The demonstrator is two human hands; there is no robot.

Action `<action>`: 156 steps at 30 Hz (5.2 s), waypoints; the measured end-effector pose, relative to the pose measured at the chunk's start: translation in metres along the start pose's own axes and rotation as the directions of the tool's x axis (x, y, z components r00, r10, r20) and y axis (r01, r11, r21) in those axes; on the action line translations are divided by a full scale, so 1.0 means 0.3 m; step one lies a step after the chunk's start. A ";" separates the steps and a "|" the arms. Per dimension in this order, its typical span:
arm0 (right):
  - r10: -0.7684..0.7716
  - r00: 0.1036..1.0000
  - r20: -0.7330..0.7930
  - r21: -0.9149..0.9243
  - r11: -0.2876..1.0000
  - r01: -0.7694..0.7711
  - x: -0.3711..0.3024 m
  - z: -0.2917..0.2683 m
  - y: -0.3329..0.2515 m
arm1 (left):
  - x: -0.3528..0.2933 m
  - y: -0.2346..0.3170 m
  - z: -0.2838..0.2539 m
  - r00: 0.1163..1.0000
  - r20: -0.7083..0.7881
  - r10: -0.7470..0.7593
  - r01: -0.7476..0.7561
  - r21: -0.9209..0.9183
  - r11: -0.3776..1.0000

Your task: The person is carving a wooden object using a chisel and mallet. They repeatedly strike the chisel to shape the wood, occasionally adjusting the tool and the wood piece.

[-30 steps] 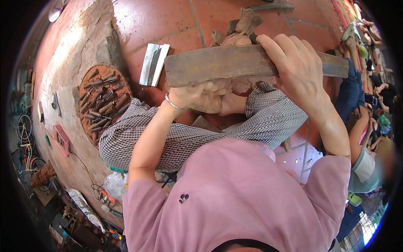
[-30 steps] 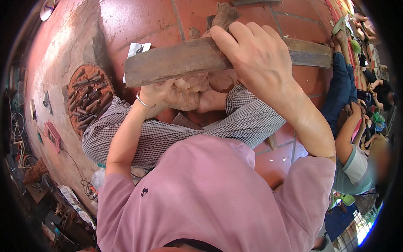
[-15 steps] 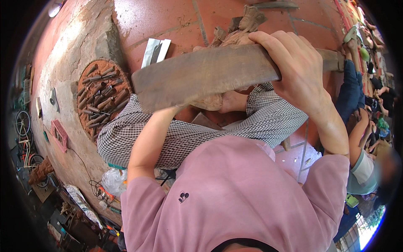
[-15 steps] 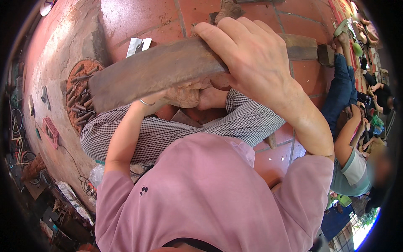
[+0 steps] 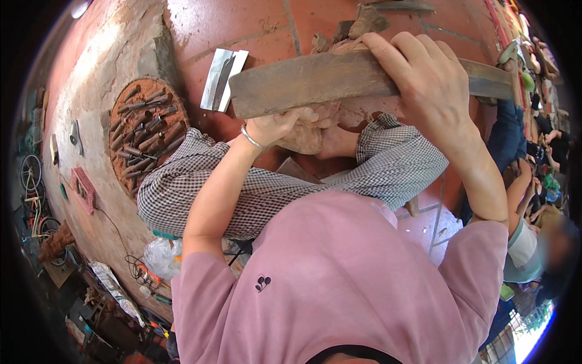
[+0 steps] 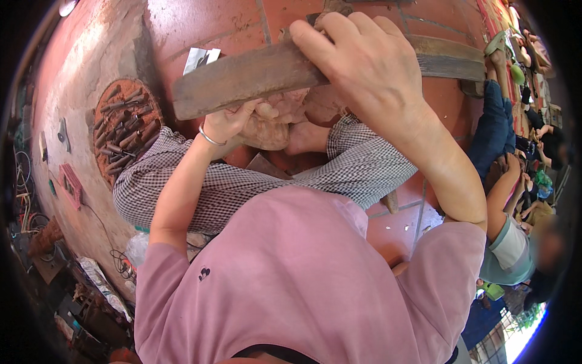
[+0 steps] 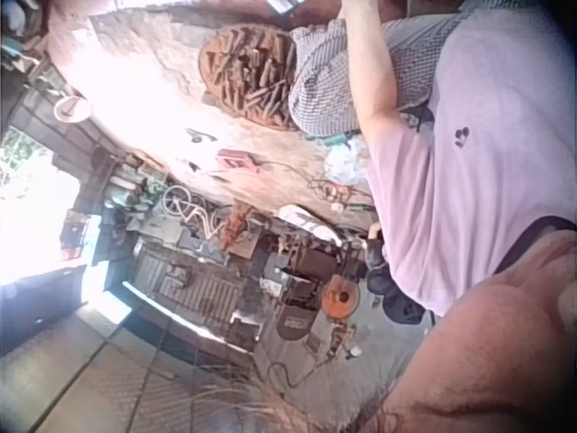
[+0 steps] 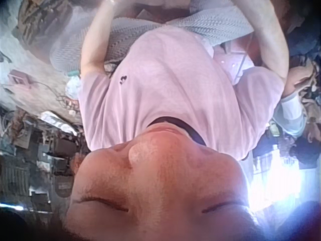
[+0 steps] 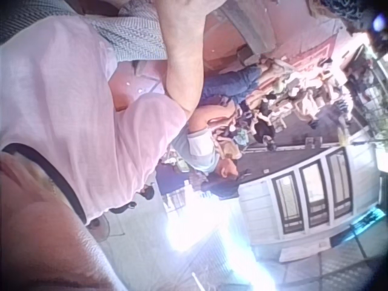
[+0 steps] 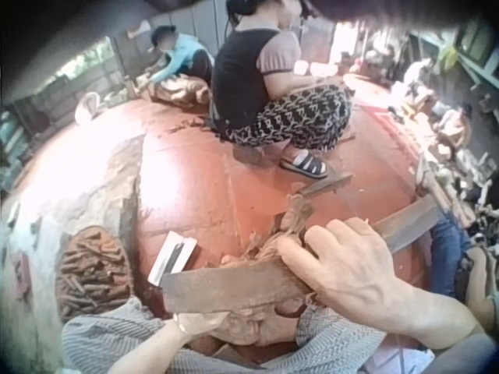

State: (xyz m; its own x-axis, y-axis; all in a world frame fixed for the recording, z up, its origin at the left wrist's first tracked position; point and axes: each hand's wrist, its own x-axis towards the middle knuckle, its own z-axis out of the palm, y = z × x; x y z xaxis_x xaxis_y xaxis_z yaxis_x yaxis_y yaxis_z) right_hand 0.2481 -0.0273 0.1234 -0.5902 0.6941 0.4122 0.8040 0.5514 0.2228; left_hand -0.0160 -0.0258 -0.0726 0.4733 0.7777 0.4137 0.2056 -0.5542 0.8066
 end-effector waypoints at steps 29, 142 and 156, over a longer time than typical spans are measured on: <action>0.527 0.429 0.734 0.297 0.320 -0.900 -0.283 0.215 0.310 | 0.544 -0.080 0.258 0.842 0.118 -0.527 0.458 -0.671 0.582; 0.346 0.437 0.830 0.210 0.532 -0.820 -0.162 0.253 0.385 | 0.532 -0.130 0.354 0.758 -0.366 -0.540 0.419 -0.360 0.833; 0.355 0.460 0.814 0.277 0.460 -0.844 -0.165 0.272 0.381 | 0.516 -0.116 0.340 0.726 -0.422 -0.543 0.418 -0.356 0.836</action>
State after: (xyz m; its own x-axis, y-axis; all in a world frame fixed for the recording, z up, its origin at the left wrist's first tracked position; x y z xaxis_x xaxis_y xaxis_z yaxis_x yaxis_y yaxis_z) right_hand 0.3631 0.0391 0.0565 -0.0458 0.8917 -0.4503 0.8476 -0.2040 -0.4900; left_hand 0.1374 0.0836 -0.0796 -0.1298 0.9907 0.0403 0.0649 -0.0320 0.9974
